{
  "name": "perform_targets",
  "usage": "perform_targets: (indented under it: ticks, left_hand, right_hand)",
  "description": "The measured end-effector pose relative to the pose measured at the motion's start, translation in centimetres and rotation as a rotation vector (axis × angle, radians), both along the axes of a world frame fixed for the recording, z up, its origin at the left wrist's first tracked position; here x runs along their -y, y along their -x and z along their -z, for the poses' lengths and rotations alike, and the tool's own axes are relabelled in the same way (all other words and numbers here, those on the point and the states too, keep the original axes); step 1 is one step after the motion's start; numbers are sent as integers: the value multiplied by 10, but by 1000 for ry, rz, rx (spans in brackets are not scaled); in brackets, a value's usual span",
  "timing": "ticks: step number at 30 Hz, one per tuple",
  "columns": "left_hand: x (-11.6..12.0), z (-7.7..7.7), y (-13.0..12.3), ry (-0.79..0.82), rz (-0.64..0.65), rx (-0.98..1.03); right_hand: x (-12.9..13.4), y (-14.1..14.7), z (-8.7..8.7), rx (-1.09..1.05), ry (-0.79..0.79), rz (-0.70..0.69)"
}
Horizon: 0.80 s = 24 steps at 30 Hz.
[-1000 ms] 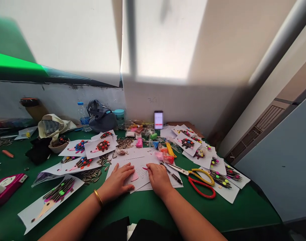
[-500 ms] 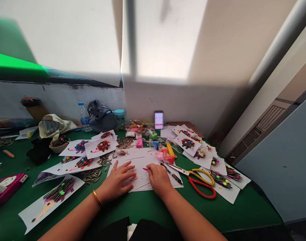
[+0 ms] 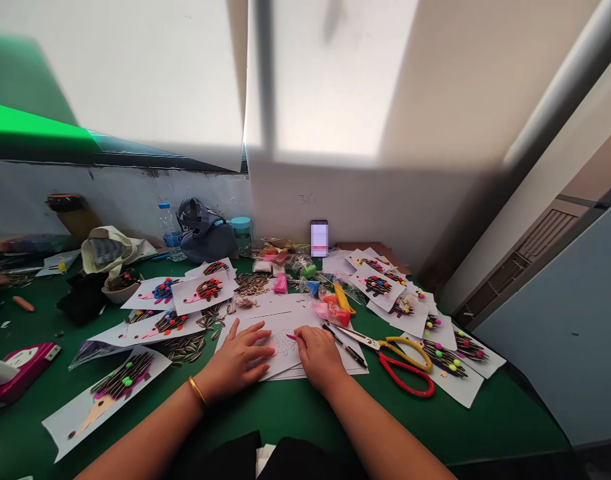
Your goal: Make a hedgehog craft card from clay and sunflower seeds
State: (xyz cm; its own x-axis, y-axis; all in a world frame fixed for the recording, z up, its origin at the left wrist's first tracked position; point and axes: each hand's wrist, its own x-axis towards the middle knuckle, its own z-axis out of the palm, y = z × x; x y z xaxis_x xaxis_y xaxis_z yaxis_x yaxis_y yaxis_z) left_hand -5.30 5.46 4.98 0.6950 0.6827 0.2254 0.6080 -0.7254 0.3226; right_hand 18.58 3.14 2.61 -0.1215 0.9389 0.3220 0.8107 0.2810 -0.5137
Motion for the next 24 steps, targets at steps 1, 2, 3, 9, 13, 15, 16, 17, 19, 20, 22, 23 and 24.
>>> perform_targets:
  ticks: [1, 2, 3, 9, 13, 15, 16, 17, 19, 20, 22, 23, 24]
  left_hand:
    - [0, 1, 0, -1, 2, 4]
    - [0, 1, 0, 0, 3, 6]
    - [0, 1, 0, 3, 3, 6]
    - [-1, 1, 0, 25, 11, 19]
    - [0, 0, -1, 35, 14, 13]
    - [1, -1, -2, 34, 19, -4]
    - [1, -1, -2, 32, 20, -13]
    - [1, -1, -2, 31, 19, -20]
    - [2, -2, -2, 27, 16, -30]
    - [2, -1, -2, 25, 13, -31]
    - [2, 0, -1, 18, 14, -26]
    - [1, 0, -1, 14, 16, -20]
    - [1, 1, -1, 11, 19, -13]
  right_hand:
    - [0, 0, 0, 2, -2, -1]
    - [-1, 0, 1, 5, -5, -2]
    - [-1, 0, 1, 8, -7, -2]
    - [-2, 0, 2, 13, -17, 0]
    - [-1, 0, 0, -1, -14, -9]
    - [0, 0, 0, -2, -13, -10]
    - [0, 0, 0, -1, -13, -9]
    - [0, 0, -1, -1, -11, -9]
    - [0, 0, -1, -2, -11, -8]
    - [0, 0, -1, -2, -10, -8]
    - [0, 0, 0, -2, -10, -8]
    - [0, 0, 0, -1, -11, -6]
    - [0, 0, 0, 1, -13, -4]
